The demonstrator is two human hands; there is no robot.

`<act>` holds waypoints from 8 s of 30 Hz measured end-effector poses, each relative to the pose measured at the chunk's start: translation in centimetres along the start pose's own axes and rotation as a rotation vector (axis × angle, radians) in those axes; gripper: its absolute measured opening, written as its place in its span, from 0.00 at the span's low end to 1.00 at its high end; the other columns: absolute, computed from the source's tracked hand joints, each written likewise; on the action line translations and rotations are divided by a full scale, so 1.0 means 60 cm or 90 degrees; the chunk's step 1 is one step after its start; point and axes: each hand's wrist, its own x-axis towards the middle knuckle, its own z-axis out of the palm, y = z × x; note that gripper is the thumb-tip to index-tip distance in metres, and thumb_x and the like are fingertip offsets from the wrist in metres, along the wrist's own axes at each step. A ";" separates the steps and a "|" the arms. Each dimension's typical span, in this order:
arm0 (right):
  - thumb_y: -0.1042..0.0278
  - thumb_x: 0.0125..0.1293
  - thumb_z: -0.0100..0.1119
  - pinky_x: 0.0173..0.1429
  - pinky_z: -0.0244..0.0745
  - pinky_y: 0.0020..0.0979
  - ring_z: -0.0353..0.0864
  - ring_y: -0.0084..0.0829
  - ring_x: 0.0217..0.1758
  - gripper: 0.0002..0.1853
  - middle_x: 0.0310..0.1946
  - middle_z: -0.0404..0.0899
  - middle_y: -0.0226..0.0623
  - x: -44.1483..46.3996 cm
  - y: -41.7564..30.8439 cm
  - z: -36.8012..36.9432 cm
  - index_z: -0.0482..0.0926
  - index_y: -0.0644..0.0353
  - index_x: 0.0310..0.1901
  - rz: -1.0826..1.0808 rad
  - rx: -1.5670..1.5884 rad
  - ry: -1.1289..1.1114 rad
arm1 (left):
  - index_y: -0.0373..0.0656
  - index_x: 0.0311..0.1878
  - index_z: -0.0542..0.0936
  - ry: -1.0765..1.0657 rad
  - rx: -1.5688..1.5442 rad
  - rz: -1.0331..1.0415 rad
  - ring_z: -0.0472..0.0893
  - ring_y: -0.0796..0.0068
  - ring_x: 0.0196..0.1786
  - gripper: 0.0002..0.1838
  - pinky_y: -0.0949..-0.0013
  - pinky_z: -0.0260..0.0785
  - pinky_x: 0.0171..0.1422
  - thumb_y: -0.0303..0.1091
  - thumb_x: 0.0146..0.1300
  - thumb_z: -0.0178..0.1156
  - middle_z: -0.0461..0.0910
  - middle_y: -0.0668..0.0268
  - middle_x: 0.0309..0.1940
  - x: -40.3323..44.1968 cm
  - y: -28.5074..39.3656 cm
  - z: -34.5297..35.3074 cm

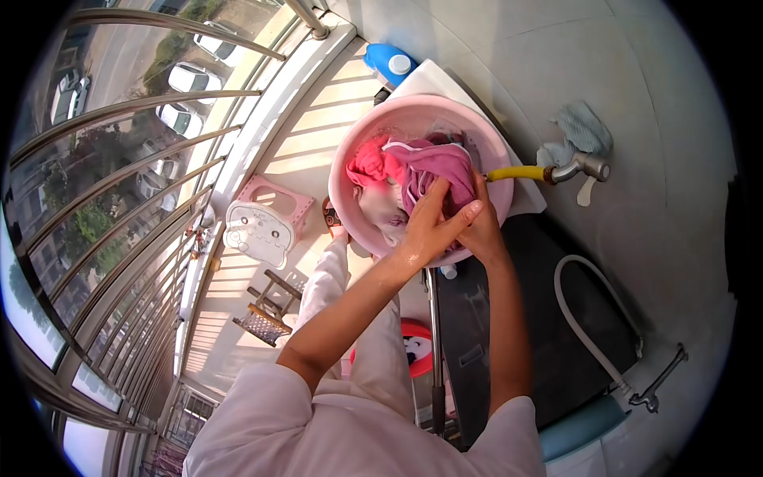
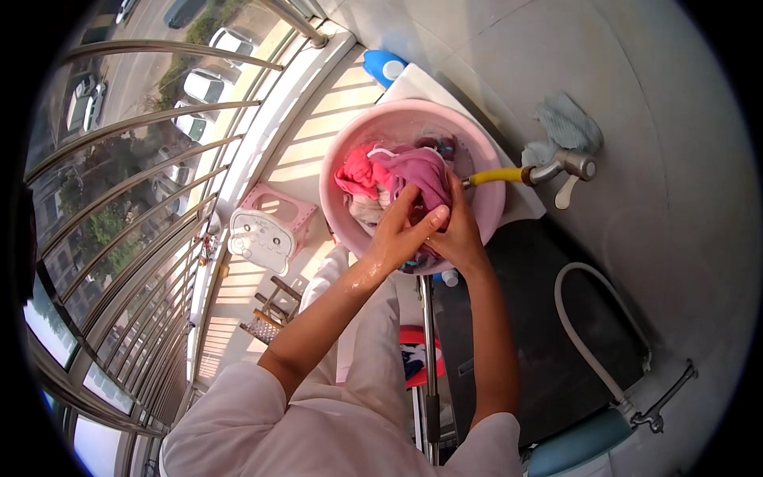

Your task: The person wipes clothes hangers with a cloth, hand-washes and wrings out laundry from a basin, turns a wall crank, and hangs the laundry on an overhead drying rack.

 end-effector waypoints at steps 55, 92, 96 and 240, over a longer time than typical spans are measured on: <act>0.57 0.55 0.65 0.42 0.71 0.46 0.78 0.52 0.37 0.16 0.31 0.78 0.54 0.194 0.193 0.078 0.79 0.60 0.39 -0.025 -0.314 0.317 | 0.46 0.61 0.67 0.155 -0.583 -0.284 0.78 0.63 0.50 0.20 0.56 0.72 0.53 0.38 0.68 0.54 0.73 0.58 0.53 0.132 -0.178 -0.077; 0.87 0.49 0.58 0.62 0.63 0.30 0.70 0.30 0.54 0.27 0.48 0.68 0.38 -0.342 -0.198 0.060 0.66 0.63 0.53 0.040 -0.003 0.162 | 0.36 0.61 0.67 -0.100 -1.193 -0.300 0.78 0.56 0.52 0.38 0.59 0.74 0.55 0.60 0.62 0.54 0.74 0.50 0.55 -0.044 -0.066 -0.021; 0.87 0.52 0.56 0.62 0.63 0.30 0.70 0.29 0.55 0.26 0.48 0.68 0.38 -0.323 -0.200 0.014 0.65 0.63 0.55 0.079 0.133 0.135 | 0.37 0.52 0.72 -0.048 -0.882 -0.373 0.80 0.61 0.47 0.21 0.59 0.74 0.55 0.43 0.62 0.59 0.79 0.55 0.48 -0.050 -0.161 -0.033; 0.47 0.60 0.61 0.67 0.62 0.42 0.63 0.45 0.68 0.43 0.70 0.54 0.47 -0.295 -0.267 -0.044 0.52 0.58 0.70 -0.175 -0.375 0.075 | 0.36 0.51 0.71 0.073 0.120 0.421 0.74 0.52 0.47 0.31 0.60 0.68 0.51 0.20 0.37 0.65 0.71 0.53 0.46 -0.287 0.261 0.013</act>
